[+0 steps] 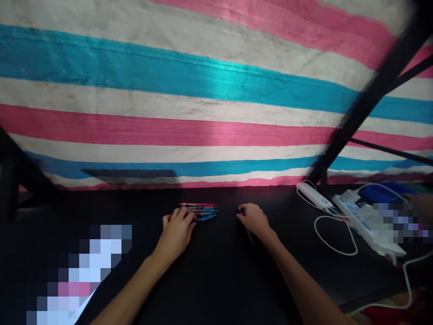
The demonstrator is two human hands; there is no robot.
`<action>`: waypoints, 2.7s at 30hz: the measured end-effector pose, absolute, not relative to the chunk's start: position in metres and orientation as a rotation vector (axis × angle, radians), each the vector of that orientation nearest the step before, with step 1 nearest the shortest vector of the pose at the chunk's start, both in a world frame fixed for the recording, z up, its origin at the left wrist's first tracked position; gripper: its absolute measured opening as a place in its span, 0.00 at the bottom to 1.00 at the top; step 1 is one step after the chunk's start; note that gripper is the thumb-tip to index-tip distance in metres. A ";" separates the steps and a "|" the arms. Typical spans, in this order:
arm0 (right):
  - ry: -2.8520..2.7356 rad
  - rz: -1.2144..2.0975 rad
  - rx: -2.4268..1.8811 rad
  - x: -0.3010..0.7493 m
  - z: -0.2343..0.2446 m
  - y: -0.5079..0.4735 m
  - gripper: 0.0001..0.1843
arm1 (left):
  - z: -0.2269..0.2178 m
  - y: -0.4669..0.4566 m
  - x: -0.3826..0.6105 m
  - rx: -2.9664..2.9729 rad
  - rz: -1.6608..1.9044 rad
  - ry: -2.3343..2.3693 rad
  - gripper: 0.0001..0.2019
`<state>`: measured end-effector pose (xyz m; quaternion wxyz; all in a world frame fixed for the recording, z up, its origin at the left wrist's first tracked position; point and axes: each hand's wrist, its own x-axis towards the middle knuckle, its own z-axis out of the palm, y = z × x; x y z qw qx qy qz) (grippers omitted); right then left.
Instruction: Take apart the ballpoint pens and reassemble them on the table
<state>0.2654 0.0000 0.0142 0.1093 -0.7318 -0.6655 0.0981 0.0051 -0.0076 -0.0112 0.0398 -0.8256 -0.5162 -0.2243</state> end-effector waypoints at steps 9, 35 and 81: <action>-1.932 0.293 -2.131 0.268 0.014 0.000 0.19 | 0.000 -0.008 0.005 -2.581 -0.980 -1.640 0.08; -1.771 0.934 -1.140 0.213 0.012 -0.024 0.12 | 0.015 -0.009 0.008 -2.497 -3.051 -1.996 0.13; -1.378 1.928 -1.034 0.209 0.015 -0.034 0.16 | 0.012 -0.019 0.006 -2.428 -0.348 -1.555 0.22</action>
